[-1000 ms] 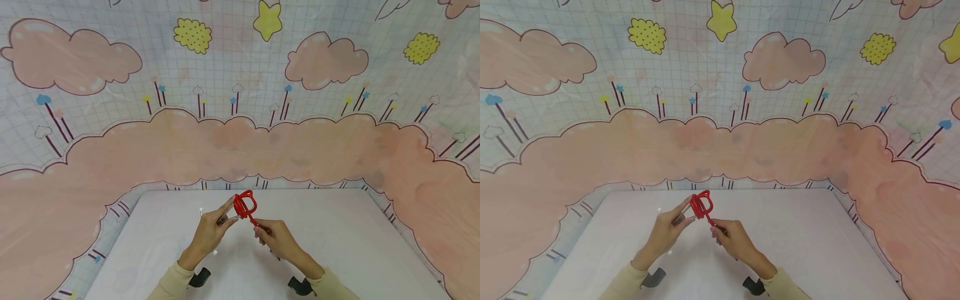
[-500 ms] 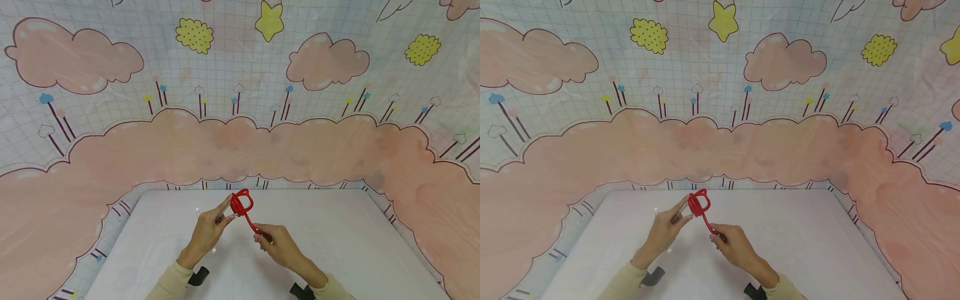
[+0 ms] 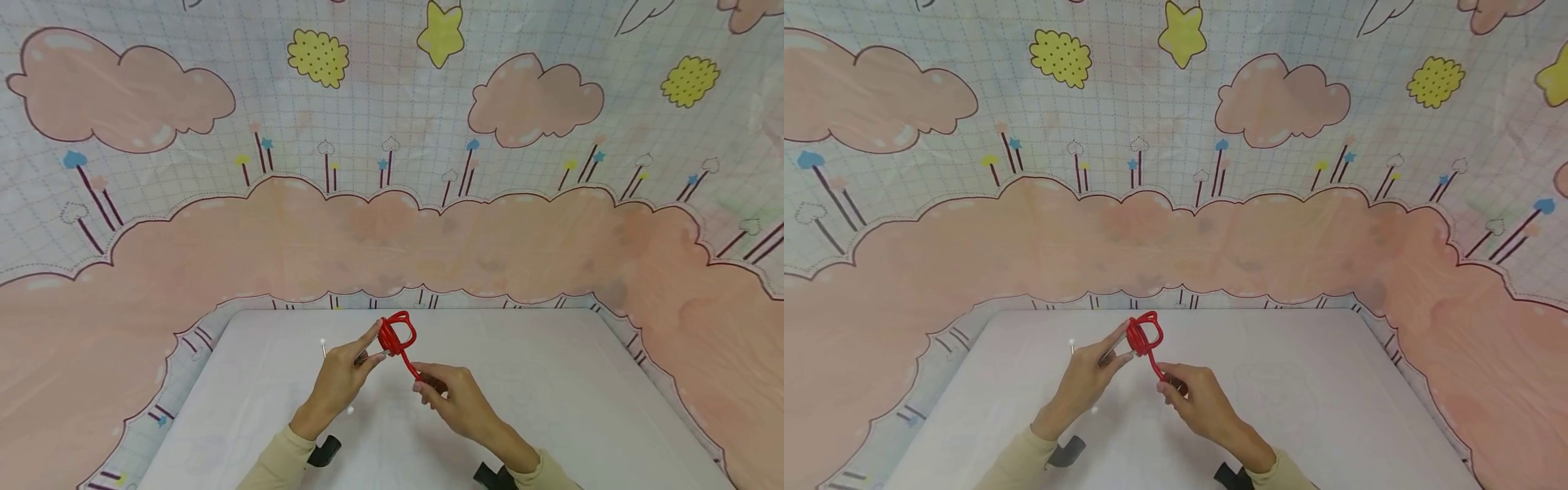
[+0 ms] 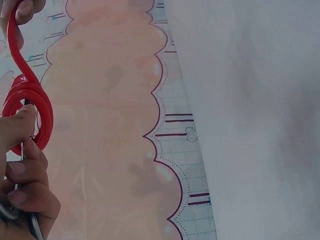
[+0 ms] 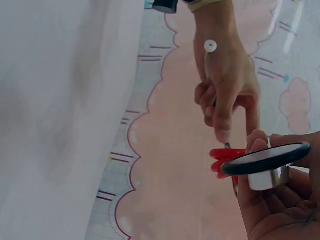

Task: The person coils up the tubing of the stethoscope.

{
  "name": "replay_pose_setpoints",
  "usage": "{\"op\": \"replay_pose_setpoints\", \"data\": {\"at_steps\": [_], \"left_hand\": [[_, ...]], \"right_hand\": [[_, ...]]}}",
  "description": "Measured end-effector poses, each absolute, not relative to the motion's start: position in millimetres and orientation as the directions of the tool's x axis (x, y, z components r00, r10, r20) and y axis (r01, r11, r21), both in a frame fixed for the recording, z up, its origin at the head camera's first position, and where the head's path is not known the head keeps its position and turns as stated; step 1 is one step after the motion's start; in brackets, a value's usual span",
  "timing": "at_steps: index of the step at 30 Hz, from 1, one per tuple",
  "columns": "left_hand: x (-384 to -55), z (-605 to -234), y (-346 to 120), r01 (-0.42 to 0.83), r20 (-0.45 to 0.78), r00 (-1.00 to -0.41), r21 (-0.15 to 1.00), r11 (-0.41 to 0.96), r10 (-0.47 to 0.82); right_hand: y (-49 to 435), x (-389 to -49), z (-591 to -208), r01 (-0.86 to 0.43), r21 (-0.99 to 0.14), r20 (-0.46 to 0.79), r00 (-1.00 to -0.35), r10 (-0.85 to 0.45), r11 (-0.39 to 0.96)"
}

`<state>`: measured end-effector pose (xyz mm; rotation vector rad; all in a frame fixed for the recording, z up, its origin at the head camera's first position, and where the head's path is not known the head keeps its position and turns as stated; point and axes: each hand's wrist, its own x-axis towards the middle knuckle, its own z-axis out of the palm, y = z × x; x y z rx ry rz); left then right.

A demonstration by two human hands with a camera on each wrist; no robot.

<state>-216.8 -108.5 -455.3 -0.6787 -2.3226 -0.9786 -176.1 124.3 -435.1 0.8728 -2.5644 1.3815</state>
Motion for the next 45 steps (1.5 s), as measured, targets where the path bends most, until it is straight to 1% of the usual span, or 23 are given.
{"op": "replay_pose_setpoints", "data": {"at_steps": [5, 9, 12, 17, 20, 24, 27, 32, 37, 43, 45], "left_hand": [[-216, -455, -108, 0.633, 0.638, -0.722, 0.452, 0.628, 0.269], [-215, -455, -107, 0.628, 0.625, -0.731, 0.454, 0.632, 0.276], [-214, -456, -107, 0.625, 0.619, -0.734, 0.455, 0.634, 0.280], [-212, -456, -106, 0.636, 0.622, -0.723, 0.429, 0.641, 0.301], [-211, -456, -105, 0.638, 0.618, -0.722, 0.419, 0.646, 0.312], [-209, -455, -104, 0.635, 0.606, -0.729, 0.426, 0.644, 0.318], [-209, -455, -103, 0.641, 0.608, -0.724, 0.420, 0.642, 0.326], [-209, -455, -103, 0.648, 0.610, -0.718, 0.411, 0.641, 0.334], [-208, -454, -101, 0.660, 0.597, -0.718, 0.421, 0.622, 0.358], [-203, -452, -97, 0.683, 0.589, -0.703, 0.405, 0.608, 0.398], [-202, -453, -96, 0.683, 0.579, -0.705, 0.399, 0.612, 0.410]], "right_hand": [[121, -179, -432, -0.564, -0.735, 0.384, -0.804, -0.454, 0.377], [121, -180, -429, -0.562, -0.751, 0.377, -0.796, -0.473, 0.347], [123, -182, -428, -0.542, -0.774, 0.358, -0.801, -0.480, 0.326], [124, -184, -425, -0.482, -0.823, 0.314, -0.827, -0.467, 0.301], [124, -185, -425, -0.474, -0.832, 0.318, -0.833, -0.453, 0.288], [125, -187, -426, -0.465, -0.856, 0.325, -0.825, -0.462, 0.227], [125, -189, -426, -0.431, -0.883, 0.307, -0.830, -0.465, 0.187], [124, -191, -426, -0.412, -0.888, 0.294, -0.850, -0.436, 0.204], [123, -195, -424, -0.462, -0.865, 0.351, -0.837, -0.421, 0.198], [123, -200, -421, -0.520, -0.794, 0.398, -0.836, -0.379, 0.313], [122, -200, -420, -0.533, -0.778, 0.417, -0.834, -0.362, 0.333]]}}
